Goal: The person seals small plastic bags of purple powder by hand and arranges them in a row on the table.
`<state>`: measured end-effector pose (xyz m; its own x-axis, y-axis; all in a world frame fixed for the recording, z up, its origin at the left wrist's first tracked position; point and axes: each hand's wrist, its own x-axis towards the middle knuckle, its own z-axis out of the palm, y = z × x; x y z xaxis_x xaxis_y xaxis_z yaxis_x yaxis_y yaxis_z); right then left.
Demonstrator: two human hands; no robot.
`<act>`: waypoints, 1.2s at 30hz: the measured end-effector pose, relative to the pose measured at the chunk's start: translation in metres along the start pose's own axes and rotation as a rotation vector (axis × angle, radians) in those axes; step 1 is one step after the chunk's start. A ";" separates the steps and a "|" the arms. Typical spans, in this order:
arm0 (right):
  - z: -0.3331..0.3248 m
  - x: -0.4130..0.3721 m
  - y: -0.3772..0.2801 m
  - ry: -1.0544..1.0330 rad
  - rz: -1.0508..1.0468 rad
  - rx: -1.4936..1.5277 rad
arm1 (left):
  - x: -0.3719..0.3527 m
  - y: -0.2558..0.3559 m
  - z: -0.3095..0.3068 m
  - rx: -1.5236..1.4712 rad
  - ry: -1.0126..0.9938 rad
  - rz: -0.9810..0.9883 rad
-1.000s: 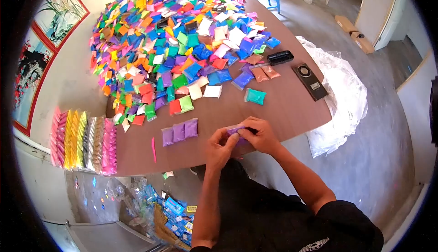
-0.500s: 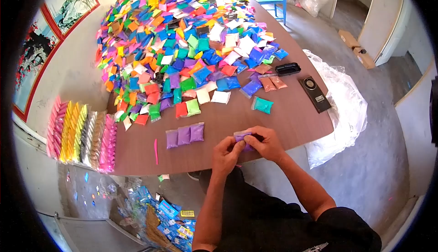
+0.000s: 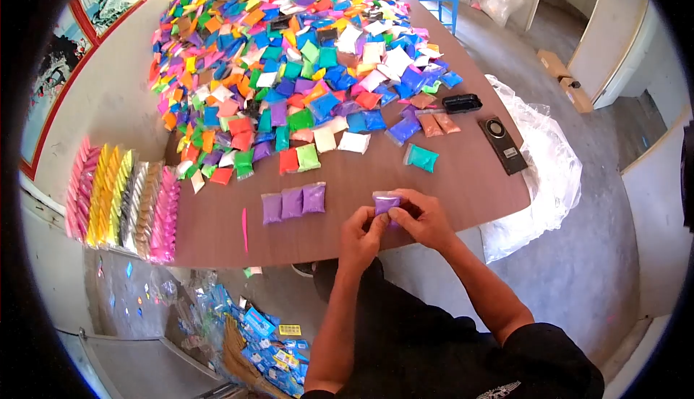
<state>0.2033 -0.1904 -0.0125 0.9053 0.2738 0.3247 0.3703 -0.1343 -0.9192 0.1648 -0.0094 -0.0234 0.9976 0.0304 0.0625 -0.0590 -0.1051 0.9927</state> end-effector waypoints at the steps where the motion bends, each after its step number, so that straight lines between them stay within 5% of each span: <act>1: 0.000 0.001 0.000 -0.020 0.033 0.056 | 0.001 0.003 -0.001 0.084 -0.011 0.090; 5: 0.004 -0.001 0.011 0.029 0.068 0.204 | -0.001 0.017 0.006 -0.067 0.012 -0.066; 12: 0.007 -0.002 0.020 0.123 0.077 0.219 | 0.000 0.017 0.008 0.023 0.019 -0.009; 16: 0.000 0.000 0.001 -0.057 0.113 0.179 | 0.001 0.019 0.006 0.012 0.047 0.004; 36: 0.001 0.002 0.000 -0.064 0.082 0.215 | 0.002 0.011 0.007 0.041 0.091 -0.038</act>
<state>0.2053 -0.1891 -0.0117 0.9129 0.3312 0.2387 0.2371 0.0459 -0.9704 0.1662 -0.0175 -0.0129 0.9915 0.1252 0.0357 -0.0175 -0.1431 0.9895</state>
